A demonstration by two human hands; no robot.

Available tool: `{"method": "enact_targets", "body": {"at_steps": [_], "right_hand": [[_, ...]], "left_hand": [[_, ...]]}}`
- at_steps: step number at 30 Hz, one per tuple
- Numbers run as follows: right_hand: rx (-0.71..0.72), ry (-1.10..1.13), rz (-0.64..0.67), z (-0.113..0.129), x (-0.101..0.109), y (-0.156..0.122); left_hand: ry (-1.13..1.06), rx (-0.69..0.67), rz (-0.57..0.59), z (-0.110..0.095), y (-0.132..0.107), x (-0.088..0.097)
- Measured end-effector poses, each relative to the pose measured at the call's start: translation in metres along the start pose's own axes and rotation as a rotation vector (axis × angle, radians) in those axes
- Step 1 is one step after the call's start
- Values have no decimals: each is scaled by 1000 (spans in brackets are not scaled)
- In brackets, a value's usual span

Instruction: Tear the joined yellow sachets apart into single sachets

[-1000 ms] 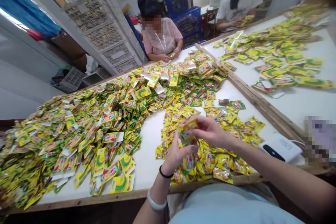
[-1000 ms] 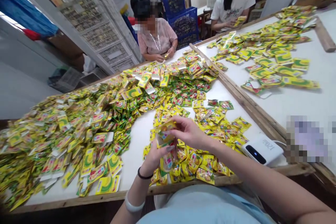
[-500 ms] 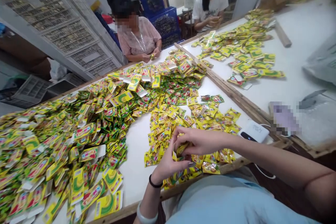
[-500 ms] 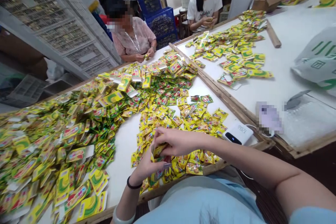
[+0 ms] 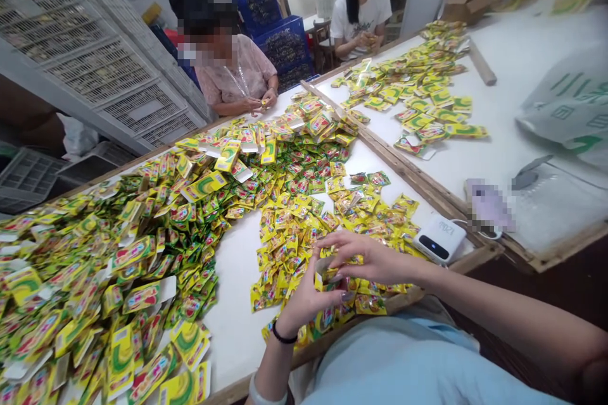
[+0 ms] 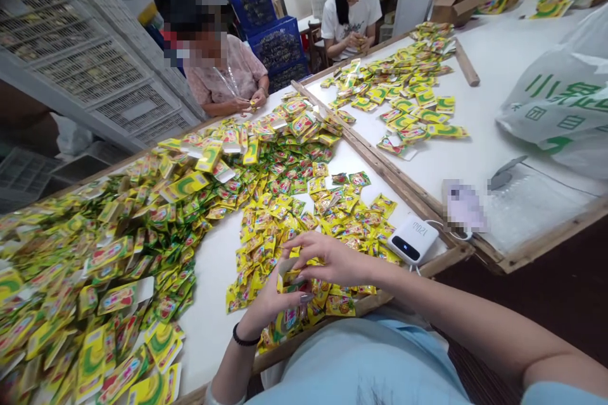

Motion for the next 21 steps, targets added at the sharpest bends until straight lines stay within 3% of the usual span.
{"method": "enact_targets", "body": {"at_steps": [3,7,9,12,14,18,21], "right_hand": [[-24,40,-73,-3,3,-8],[-37,-20,226,-6,-12,-11],[-81,-97,195,-22,12,-8],[-269,-508,-89,-71,76,-7],[-380,-748,-185,-103,104,-9],[-422,-842,-197,-137,117,-10],[-431,-880,-259,-124,132,-28]], "left_hand": [[-47,-10,45,-4,4,-9],[-83,-23,-7,-12,9,-5],[-150,-8,6,-14,10,-5],[-207,-57,-61,-21,10,8],[-216,-100,-105,-24,9,16],[-271,-131,-95,-23,8,17],[-372,-105,-104,-18,7,18]]}}
Point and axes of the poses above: each hand's wrist, its own y-axis towards the middle knuckle, its own x-axis out of the back of the hand, z = x × y, the point moved 10 cm from there along y, towards the middle knuckle, and after that the axes turned 4 degrees about y, right-handed, at the moved point
